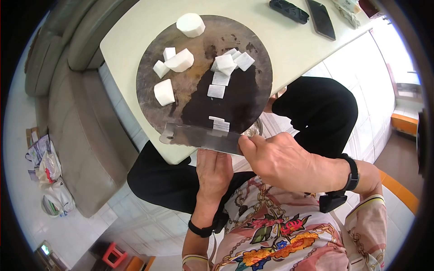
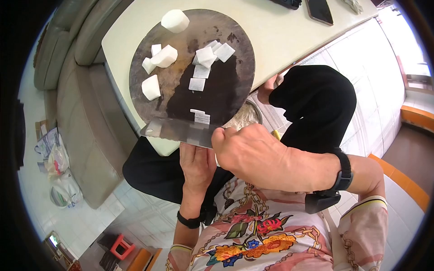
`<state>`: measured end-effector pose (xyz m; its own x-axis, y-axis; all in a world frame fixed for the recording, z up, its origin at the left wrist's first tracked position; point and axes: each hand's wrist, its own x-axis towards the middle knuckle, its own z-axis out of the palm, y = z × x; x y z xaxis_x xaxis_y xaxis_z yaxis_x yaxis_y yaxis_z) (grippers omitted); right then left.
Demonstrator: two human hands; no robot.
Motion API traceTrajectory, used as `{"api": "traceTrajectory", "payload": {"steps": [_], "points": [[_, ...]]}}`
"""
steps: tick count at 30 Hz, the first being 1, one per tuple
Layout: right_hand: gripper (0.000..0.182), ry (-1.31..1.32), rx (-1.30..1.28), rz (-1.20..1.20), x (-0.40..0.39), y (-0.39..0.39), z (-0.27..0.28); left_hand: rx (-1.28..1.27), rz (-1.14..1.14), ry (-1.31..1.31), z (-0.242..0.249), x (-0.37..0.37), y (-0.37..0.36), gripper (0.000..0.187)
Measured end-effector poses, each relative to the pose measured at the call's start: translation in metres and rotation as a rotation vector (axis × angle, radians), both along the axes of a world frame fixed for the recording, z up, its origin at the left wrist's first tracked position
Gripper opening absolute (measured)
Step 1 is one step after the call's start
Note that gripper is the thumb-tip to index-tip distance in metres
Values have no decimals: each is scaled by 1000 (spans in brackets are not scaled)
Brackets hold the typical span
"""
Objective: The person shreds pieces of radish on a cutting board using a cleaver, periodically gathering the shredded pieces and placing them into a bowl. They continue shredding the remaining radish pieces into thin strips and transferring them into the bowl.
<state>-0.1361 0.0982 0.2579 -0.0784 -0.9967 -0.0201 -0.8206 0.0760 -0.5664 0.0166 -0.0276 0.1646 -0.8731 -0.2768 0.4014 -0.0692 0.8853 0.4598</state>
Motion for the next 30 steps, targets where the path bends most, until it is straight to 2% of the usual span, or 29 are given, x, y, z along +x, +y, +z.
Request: {"api": "traceTrajectory", "payload": {"steps": [9, 11, 14, 18, 24, 25, 26, 27, 28, 29, 30], "points": [[31, 23, 28, -7, -1, -2, 0, -21, 0, 7, -3, -1, 2, 36], [31, 10, 29, -8, -1, -2, -2, -15, 7, 17, 0, -2, 3, 26], [32, 17, 19, -3, -2, 1, -1, -31, 4, 4, 3, -3, 2, 24], [33, 26, 24, 4, -1, 6, 4, 7, -6, 1, -1, 0, 1, 32], [36, 137, 53, 8, 4, 0, -1, 8, 19, -29, -8, 9, 0, 19], [36, 173, -14, -10, 9, -2, -11, -2, 5, -15, -8, 9, -1, 15], [37, 146, 58, -40, 12, -7, -15, -10, -17, -2, -13, 9, -3, 14], [28, 113, -29, -65, 12, -7, -22, 18, -15, -14, -14, 10, -2, 17], [18, 52, -83, -68, 11, -10, -30, 45, -16, -12, -14, 7, -3, 31], [12, 92, -84, -122, 16, -12, -42, 37, -18, 15, -9, 2, -1, 31], [16, 61, -89, -130, 17, -12, -48, -54, -40, 32, -7, 3, -3, 33]]}}
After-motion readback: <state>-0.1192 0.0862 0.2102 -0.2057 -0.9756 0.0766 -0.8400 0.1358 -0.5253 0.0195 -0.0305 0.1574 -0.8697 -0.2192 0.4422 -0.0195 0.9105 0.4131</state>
